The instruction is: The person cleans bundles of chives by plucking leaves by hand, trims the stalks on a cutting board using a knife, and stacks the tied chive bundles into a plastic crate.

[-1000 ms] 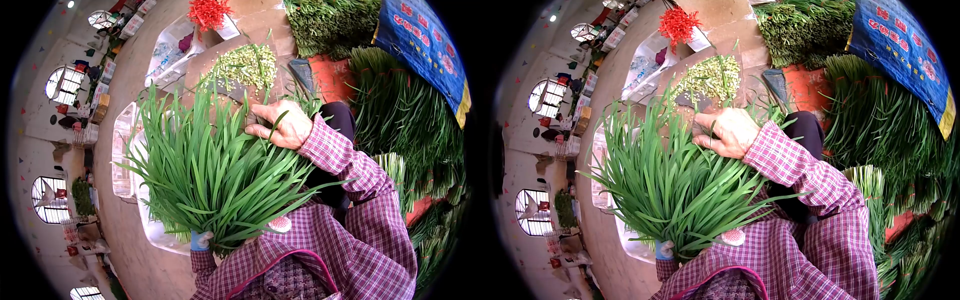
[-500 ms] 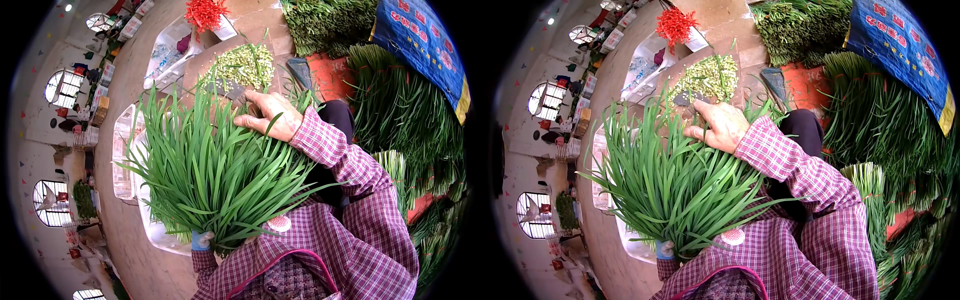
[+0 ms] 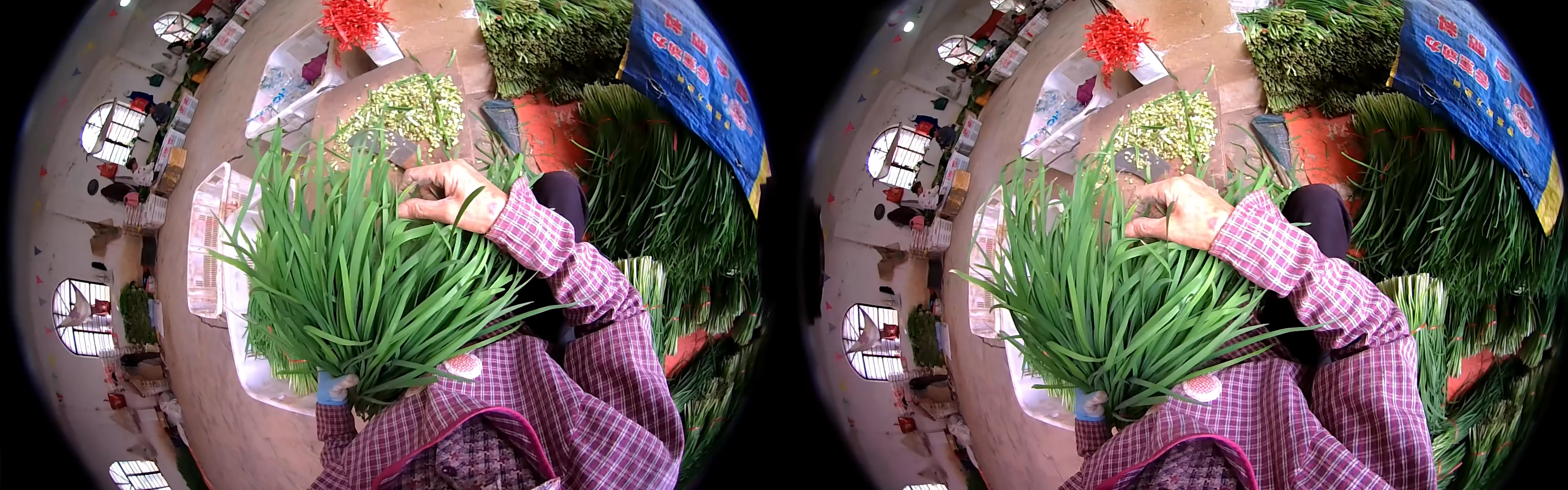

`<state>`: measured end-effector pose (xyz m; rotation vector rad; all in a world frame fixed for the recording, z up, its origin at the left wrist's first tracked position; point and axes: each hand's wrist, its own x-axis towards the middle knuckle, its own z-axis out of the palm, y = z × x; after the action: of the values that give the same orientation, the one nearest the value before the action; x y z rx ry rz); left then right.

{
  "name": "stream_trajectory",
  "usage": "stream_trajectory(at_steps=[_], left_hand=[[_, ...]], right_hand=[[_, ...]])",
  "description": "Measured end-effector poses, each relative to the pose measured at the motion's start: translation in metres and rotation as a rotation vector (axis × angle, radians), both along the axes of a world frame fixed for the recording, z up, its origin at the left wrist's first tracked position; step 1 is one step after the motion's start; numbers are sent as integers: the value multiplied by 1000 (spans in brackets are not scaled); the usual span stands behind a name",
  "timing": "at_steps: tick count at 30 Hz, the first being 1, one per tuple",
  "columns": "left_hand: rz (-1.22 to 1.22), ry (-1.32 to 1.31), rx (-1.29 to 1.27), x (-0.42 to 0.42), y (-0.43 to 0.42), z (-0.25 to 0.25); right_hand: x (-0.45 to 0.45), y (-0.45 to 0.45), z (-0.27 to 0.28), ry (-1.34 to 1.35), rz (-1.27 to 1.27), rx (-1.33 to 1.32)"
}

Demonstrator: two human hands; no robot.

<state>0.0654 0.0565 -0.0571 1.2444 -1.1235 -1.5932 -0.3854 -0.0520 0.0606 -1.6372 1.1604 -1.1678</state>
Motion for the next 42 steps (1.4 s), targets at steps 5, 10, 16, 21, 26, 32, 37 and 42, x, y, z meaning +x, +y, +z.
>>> stream_trajectory(at_steps=[5, 10, 16, 21, 26, 32, 37, 42], left_hand=[[63, -123, -49, -19, 2, 12], [-8, -146, -15, -25, 4, 15], [14, -134, 25, -13, 4, 4], [7, -49, -78, -48, 1, 28], [-44, -53, -43, -48, 1, 35], [-67, -139, 143, -34, 0, 27], [-54, -100, 33, -45, 2, 31], [-65, -121, 85, -47, 1, 32]], right_hand=[[12, 5, -11, 39, -215, -5], [-8, -2, -9, -589, -465, -123], [-34, -28, 35, 431, -626, -616], [-6, -43, 63, 538, -252, -509], [19, -71, 41, 472, -111, -392], [30, -71, 41, 391, 52, -220], [42, -70, 28, 223, 87, -161], [55, -69, 12, 84, -126, -358]])
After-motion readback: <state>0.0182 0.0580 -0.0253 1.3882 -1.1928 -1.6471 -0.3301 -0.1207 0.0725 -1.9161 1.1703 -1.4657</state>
